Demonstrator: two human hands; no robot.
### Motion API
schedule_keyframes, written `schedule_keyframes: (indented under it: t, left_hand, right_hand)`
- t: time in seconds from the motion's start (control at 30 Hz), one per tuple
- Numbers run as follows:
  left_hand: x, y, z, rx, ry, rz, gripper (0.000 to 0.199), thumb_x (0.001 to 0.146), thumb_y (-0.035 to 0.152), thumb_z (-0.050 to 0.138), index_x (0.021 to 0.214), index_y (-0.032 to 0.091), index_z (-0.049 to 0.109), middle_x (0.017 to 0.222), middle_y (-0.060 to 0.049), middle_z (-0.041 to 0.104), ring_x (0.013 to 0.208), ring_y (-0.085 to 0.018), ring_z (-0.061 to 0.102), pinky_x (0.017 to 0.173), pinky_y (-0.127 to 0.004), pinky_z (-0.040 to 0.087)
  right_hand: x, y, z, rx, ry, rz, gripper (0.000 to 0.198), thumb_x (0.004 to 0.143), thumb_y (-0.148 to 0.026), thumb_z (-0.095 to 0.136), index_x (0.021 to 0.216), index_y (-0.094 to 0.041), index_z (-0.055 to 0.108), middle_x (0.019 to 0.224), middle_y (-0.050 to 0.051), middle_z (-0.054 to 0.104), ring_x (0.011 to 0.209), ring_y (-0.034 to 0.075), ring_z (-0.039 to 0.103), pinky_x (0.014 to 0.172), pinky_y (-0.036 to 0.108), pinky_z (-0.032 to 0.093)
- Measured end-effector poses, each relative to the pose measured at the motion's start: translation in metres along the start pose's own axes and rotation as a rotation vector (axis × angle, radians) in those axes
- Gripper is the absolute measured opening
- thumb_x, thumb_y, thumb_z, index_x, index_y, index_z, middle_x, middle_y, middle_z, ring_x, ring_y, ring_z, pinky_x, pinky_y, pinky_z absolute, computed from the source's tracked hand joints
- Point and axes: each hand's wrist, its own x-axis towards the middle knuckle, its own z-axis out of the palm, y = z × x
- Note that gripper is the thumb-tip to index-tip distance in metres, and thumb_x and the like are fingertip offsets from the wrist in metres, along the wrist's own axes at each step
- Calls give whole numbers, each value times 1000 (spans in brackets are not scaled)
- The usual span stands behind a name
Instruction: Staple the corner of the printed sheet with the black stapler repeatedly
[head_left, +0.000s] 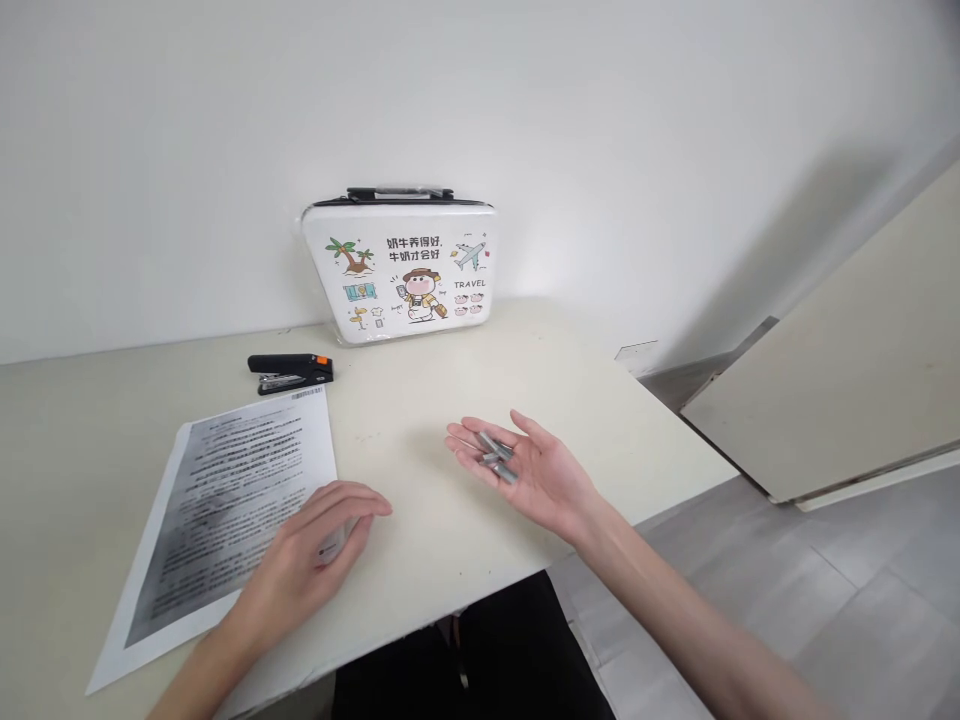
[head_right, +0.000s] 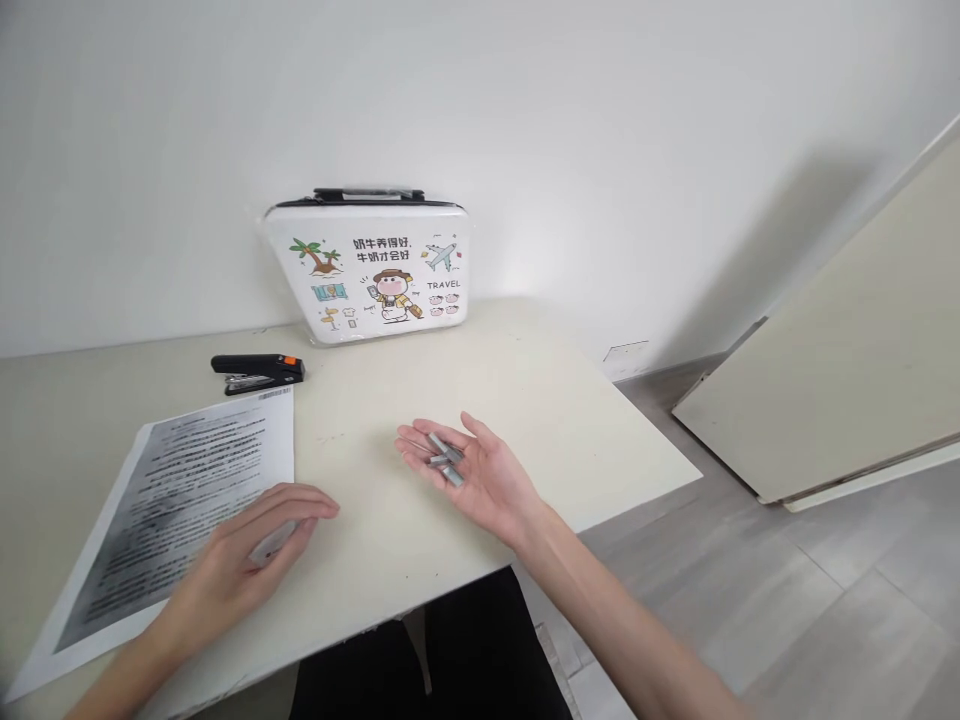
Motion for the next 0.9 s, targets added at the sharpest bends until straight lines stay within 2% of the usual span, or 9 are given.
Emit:
schedule_keyframes:
  t: [0.23,0.33,0.43,0.53,0.6,0.73,0.83,0.9]
  left_hand:
    - [5,29,8,-43,-53,7,25,107,18,51,119,28,71,116,-4,74,112,-20,69,95,-32,57]
    - [5,31,7,-20,-61,8,24,107,20,51,118,28,71,116,-4,74,111,-20,70,95,-32,57]
    - [1,26,2,32,-49,6,24,107,24,51,116,28,72,116,-4,75,109,-20,71,93,-32,58]
    - [-7,10,-9,130,-34,-45,22,107,32,52,117,30,72,120,-3,75,110,-22,71,92,-34,59]
    - [-14,-7,-19,220,-8,-75,22,107,37,53,120,31,69,125,-3,73,117,-25,70,99,-39,58]
    - [-34,-52,-38,433,43,-154,32,106,47,52,127,25,64,137,-8,69,135,-34,60,119,-56,44]
    - [-54,-85,-49,549,37,-266,46,108,51,44,137,18,59,149,-14,61,149,-41,46,123,-63,35]
    - [-69,-100,-52,575,14,-328,51,108,52,41,144,19,56,157,-14,55,154,-41,39,125,-65,32]
  right_hand:
    - [-21,19,20,150,-34,-19,48,108,-34,49,143,-3,60,146,19,67,139,25,63,120,34,50]
    - [-27,20,22,195,-40,-28,43,108,-31,48,142,-7,61,143,15,69,139,24,63,116,34,54]
    - [-31,20,21,232,-35,-28,41,105,-27,55,139,-7,63,140,17,71,138,26,64,113,34,57]
    - [-33,21,19,247,-23,-52,38,102,-25,61,136,-8,66,136,17,72,137,26,65,112,36,60]
    - [-34,21,17,256,7,-68,33,103,-25,61,132,-11,68,133,14,74,134,24,67,110,36,61]
    - [-33,22,15,298,73,-61,26,105,-21,59,127,-11,69,130,13,75,125,21,73,105,29,64]
    - [-29,22,14,316,86,-34,25,106,-19,58,127,-11,68,129,14,75,120,20,75,99,28,67]
    - [-25,22,13,331,90,-20,24,105,-17,59,126,-11,67,128,14,75,116,20,76,96,27,68]
